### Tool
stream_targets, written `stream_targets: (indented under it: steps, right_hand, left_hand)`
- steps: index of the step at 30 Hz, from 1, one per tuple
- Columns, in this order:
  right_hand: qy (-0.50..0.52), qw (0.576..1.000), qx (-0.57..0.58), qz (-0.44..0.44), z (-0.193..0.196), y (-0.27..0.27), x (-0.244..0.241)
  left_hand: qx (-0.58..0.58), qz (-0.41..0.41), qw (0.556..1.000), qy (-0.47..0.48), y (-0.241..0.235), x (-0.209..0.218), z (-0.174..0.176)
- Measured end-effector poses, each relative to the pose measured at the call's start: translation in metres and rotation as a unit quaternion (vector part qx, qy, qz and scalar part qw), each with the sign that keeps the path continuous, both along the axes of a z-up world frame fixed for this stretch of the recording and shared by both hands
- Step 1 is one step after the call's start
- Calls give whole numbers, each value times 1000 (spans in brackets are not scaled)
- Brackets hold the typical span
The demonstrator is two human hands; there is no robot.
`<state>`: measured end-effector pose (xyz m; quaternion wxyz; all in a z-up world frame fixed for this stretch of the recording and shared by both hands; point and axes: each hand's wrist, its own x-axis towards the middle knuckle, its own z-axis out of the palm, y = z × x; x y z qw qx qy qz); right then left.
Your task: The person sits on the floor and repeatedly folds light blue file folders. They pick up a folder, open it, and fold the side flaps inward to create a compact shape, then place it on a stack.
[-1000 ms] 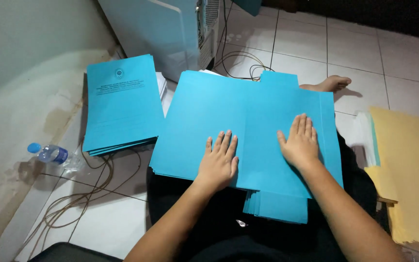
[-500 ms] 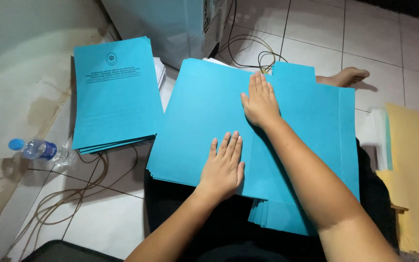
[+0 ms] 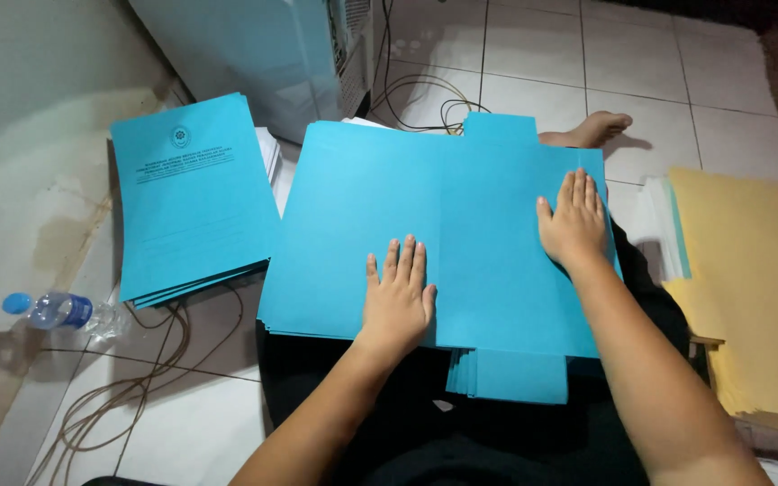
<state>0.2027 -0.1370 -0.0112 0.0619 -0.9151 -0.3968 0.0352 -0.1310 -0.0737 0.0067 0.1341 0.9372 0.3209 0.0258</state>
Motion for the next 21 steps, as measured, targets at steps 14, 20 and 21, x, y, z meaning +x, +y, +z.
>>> stream_targets:
  steps: [14,20,21]
  right_hand:
    - [10,997,-11,71,38,-45,-46]
    - [11,998,-3,67,38,-44,-45]
    - [8,998,-4,67,38,-44,-47]
  left_hand:
    - [53,23,997,54,108,162,-17]
    - [54,41,998,14,137,173,-13]
    - [61,28,998,20,134,167,-9]
